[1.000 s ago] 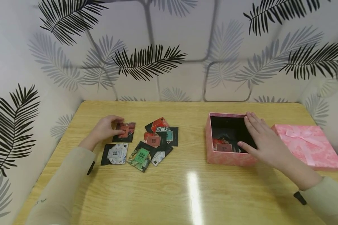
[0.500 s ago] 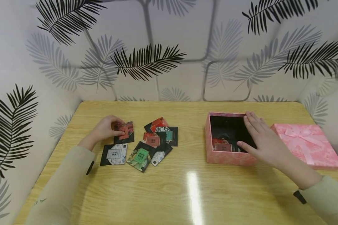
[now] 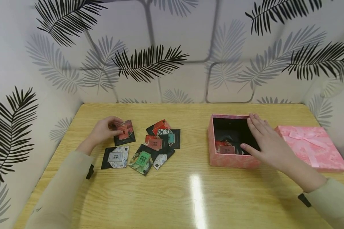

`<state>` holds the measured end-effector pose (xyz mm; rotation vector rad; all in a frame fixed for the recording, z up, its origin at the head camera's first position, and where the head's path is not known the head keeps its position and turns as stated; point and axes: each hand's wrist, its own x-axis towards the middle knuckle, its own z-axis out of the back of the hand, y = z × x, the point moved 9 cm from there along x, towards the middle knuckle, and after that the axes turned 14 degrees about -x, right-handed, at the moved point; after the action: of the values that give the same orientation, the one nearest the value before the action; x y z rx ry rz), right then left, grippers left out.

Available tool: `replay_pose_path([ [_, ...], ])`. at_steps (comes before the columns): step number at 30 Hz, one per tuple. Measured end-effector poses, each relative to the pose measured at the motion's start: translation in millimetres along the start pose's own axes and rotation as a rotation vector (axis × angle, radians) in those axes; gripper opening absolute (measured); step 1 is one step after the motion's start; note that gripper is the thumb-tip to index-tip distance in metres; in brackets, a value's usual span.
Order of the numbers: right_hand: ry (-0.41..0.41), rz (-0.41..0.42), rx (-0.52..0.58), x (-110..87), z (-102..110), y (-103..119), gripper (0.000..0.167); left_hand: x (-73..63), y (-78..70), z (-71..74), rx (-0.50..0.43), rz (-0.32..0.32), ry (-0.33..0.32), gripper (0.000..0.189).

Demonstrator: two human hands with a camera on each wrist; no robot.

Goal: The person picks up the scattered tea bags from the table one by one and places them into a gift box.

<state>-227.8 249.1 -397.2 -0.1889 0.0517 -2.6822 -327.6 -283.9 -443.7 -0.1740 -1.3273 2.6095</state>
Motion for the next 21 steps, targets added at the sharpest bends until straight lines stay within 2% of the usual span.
replay_pose_path([
  [11, -0.01, 0.002, 0.009, -0.3, 1, 1, 0.094, -12.0, -11.2, 12.4, 0.019, 0.013, -0.09, 0.036],
  [21, -0.017, 0.008, 0.005, -0.3, 2, 1, 0.094, -20.5, -21.6, 23.3, 0.002, -0.02, -0.159, 0.028],
])
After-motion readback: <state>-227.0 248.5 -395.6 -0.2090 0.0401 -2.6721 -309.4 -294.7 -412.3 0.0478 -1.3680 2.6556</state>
